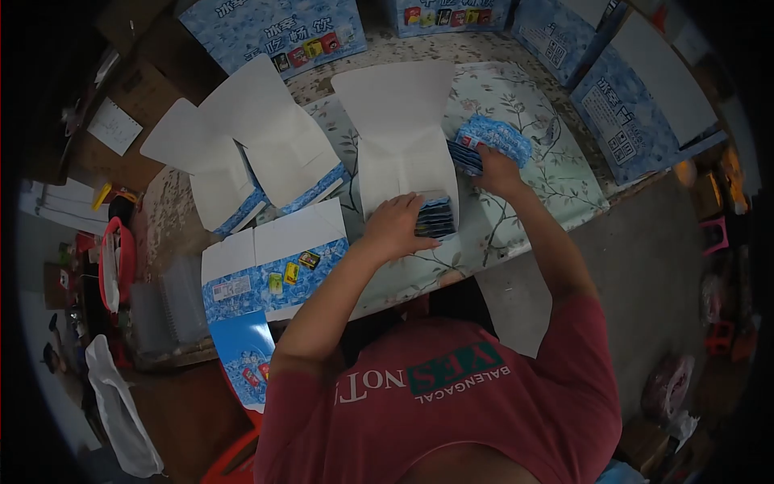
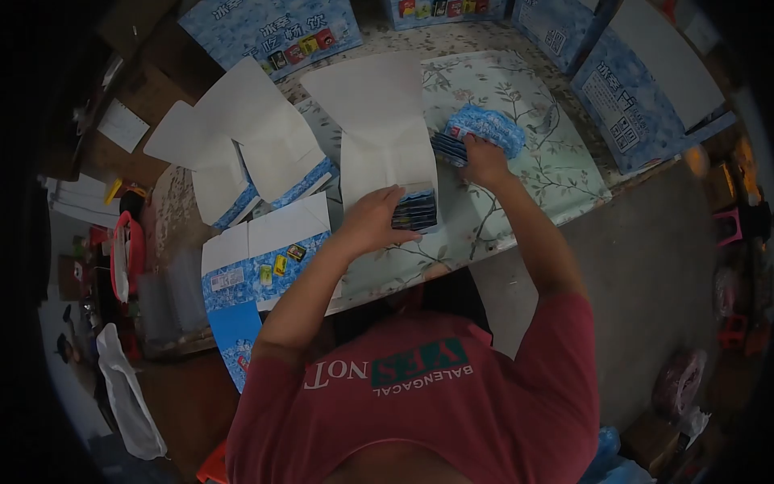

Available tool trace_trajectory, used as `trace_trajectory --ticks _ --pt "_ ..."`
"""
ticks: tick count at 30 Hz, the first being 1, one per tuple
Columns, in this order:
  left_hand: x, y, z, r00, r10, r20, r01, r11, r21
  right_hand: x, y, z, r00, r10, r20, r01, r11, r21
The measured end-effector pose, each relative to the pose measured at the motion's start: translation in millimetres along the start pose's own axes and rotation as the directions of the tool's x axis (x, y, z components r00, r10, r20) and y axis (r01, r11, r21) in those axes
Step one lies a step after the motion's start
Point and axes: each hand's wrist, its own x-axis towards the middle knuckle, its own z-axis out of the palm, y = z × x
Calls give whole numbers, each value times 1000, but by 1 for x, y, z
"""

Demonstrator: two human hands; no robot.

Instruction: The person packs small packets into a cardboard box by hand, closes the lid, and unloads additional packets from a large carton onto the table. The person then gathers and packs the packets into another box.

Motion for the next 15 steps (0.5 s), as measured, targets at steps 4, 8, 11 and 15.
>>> trace_trajectory --ticks 4,8,11,15 --pt "40 -17 7 908 -44 417 105 987 -125 -6 9 -5 999 49 -1 -49 994 97" --pt "49 -30 17 887 43 461 48 982 -183 -17 23 -14 977 207 41 -207 901 382" --pt "53 -30 13 883 52 466 32 985 -171 -25 20 -19 996 85 -2 -83 979 185" --pt "57 -31 11 832 140 537 4 966 -257 -19 22 -11 991 123 51 -128 984 125"
